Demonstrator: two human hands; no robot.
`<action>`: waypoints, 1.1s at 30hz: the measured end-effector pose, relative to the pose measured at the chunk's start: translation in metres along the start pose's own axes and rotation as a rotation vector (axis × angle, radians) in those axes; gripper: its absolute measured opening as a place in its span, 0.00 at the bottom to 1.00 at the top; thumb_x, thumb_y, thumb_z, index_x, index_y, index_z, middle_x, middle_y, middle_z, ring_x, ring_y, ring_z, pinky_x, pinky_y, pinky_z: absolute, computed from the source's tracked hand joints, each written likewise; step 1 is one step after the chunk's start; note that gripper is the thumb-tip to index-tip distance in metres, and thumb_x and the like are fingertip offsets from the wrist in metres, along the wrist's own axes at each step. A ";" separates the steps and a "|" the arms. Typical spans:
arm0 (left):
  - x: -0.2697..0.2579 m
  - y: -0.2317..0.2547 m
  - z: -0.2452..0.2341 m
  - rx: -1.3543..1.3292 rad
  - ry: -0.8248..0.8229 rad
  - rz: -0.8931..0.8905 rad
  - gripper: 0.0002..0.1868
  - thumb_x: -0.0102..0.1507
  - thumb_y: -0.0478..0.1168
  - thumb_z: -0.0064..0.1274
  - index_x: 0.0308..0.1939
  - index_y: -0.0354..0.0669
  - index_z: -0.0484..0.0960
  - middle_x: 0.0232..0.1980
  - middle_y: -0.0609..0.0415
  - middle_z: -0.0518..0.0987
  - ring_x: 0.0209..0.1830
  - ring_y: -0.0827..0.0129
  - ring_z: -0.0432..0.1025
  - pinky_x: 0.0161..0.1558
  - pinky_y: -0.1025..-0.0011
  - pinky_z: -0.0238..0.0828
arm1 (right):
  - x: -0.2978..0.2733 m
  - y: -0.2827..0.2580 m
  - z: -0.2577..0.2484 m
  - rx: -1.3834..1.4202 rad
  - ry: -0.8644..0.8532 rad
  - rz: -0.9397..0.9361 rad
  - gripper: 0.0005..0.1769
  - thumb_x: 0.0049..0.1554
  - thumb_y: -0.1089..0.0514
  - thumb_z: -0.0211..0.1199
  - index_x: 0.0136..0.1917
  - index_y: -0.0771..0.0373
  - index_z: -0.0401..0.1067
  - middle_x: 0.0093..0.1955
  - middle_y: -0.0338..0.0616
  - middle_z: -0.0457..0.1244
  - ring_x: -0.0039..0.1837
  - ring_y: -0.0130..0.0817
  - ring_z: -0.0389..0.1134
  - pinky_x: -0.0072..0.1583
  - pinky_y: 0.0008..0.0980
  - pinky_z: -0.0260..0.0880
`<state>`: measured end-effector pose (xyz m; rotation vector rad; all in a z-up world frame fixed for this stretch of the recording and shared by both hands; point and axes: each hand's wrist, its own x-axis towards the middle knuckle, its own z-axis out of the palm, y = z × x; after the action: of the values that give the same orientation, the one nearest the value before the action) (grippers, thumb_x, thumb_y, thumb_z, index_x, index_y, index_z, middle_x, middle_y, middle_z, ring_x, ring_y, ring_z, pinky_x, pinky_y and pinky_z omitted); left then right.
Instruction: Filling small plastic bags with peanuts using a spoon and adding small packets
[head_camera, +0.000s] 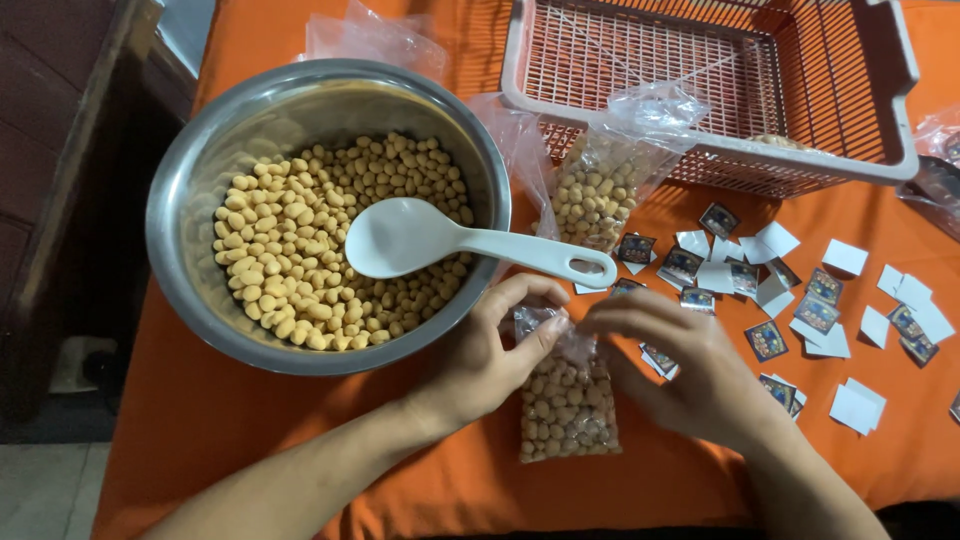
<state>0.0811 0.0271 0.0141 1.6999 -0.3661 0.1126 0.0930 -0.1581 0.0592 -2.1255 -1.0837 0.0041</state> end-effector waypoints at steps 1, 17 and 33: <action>0.000 0.002 -0.001 0.042 0.024 0.038 0.04 0.58 0.35 0.49 0.37 0.45 0.74 0.38 0.58 0.71 0.39 0.74 0.68 0.47 0.78 0.65 | -0.001 0.001 0.000 -0.010 0.078 0.064 0.09 0.53 0.63 0.52 0.48 0.66 0.67 0.45 0.46 0.65 0.46 0.36 0.68 0.49 0.29 0.69; -0.005 0.000 -0.001 0.061 -0.055 -0.122 0.19 0.54 0.39 0.56 0.48 0.42 0.70 0.43 0.45 0.78 0.47 0.56 0.73 0.44 0.67 0.72 | -0.004 0.014 0.014 0.113 0.126 0.245 0.06 0.45 0.63 0.64 0.39 0.64 0.74 0.28 0.42 0.61 0.32 0.32 0.61 0.34 0.28 0.64; -0.015 0.014 0.004 0.193 0.127 0.111 0.16 0.52 0.27 0.54 0.40 0.45 0.71 0.35 0.57 0.74 0.35 0.71 0.70 0.41 0.76 0.67 | -0.006 0.012 0.018 -0.073 0.120 0.375 0.08 0.52 0.53 0.57 0.37 0.59 0.72 0.29 0.35 0.62 0.30 0.25 0.59 0.35 0.25 0.59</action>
<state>0.0622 0.0238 0.0224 1.8519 -0.3634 0.3453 0.0918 -0.1562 0.0371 -2.3334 -0.6135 0.0144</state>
